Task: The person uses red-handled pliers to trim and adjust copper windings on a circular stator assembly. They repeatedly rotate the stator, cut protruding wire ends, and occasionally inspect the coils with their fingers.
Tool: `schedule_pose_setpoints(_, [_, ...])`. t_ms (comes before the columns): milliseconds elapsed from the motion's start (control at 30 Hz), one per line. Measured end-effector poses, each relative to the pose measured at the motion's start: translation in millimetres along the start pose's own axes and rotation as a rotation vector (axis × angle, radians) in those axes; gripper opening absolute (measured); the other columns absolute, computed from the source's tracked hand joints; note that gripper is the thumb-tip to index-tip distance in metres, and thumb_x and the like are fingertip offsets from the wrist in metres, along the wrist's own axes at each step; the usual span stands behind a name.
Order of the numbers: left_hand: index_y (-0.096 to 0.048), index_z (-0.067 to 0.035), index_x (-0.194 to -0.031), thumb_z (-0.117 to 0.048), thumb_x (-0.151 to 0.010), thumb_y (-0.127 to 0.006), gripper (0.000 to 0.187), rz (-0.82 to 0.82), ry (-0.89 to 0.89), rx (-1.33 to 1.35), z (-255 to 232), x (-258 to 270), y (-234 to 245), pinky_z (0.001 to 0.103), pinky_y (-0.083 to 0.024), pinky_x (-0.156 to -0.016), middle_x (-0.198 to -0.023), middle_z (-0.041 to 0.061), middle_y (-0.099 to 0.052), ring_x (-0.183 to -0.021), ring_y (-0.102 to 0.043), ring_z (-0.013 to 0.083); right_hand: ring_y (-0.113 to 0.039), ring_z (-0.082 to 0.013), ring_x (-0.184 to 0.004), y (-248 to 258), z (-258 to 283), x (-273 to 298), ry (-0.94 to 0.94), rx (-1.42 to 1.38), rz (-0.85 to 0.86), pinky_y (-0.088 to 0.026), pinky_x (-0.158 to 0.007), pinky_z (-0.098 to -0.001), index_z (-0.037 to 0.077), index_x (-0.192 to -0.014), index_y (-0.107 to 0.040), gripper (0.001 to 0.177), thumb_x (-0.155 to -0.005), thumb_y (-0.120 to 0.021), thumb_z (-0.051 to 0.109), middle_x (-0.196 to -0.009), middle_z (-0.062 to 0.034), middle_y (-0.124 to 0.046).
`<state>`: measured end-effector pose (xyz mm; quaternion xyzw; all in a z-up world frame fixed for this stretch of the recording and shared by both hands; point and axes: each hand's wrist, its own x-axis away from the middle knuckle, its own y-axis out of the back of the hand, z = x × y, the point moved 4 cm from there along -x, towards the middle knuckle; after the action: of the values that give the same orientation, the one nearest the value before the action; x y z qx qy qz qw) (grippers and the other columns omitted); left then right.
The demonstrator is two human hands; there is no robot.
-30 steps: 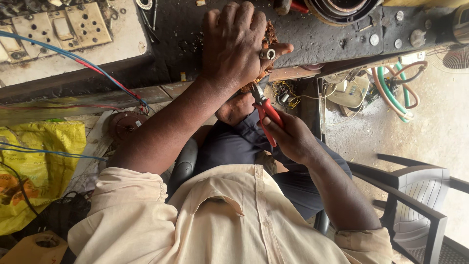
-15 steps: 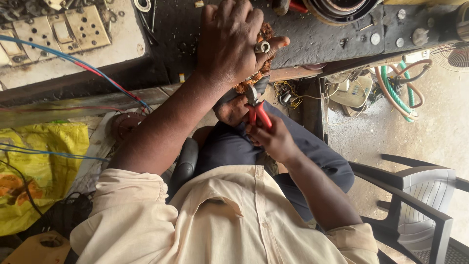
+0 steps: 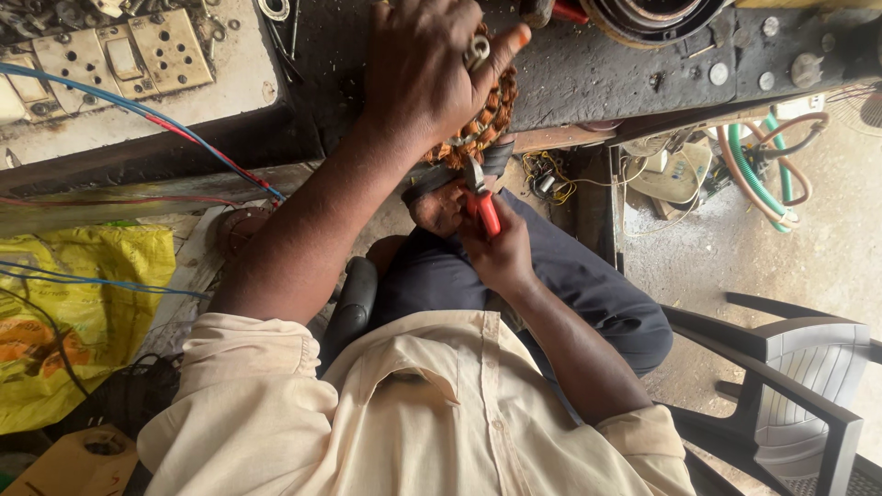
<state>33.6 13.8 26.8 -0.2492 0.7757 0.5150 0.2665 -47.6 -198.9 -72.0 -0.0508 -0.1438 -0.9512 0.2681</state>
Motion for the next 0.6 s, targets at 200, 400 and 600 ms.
schedule_pose_setpoints(200, [-0.067,-0.011,-0.088,-0.065,-0.111,-0.048,0.062,0.001,0.018,-0.069,3,-4,-1,0.052,-0.044,-0.088,-0.077,0.007,-0.063,-0.08,-0.063,0.0266,-0.069,-0.0409,-0.094,8,9,-18,0.332,0.487,-0.231,-0.055,-0.084,-0.0423,0.001,-0.125,-0.063,0.033,-0.093,-0.072,0.004,-0.103,-0.0206,-0.067])
schedule_pose_setpoints(400, [-0.065,-0.011,-0.084,-0.065,-0.112,-0.051,0.063,0.009,0.052,-0.053,1,-2,5,0.049,-0.043,-0.076,-0.088,0.009,-0.064,-0.087,-0.062,0.0278,-0.064,-0.0463,-0.105,1,4,-24,0.441,0.535,-0.277,-0.056,-0.089,-0.0495,0.002,-0.137,-0.052,0.048,-0.092,-0.068,0.003,-0.12,-0.0243,-0.062])
schedule_pose_setpoints(600, [-0.065,-0.012,-0.084,-0.063,-0.109,-0.052,0.059,0.006,0.08,-0.09,-1,-4,9,0.049,-0.044,-0.077,-0.089,0.009,-0.063,-0.085,-0.061,0.0274,-0.057,-0.0527,-0.118,-4,19,-19,0.424,0.574,-0.212,-0.053,-0.092,-0.0503,0.001,-0.145,-0.04,0.069,-0.084,-0.071,0.005,-0.139,-0.0332,-0.049])
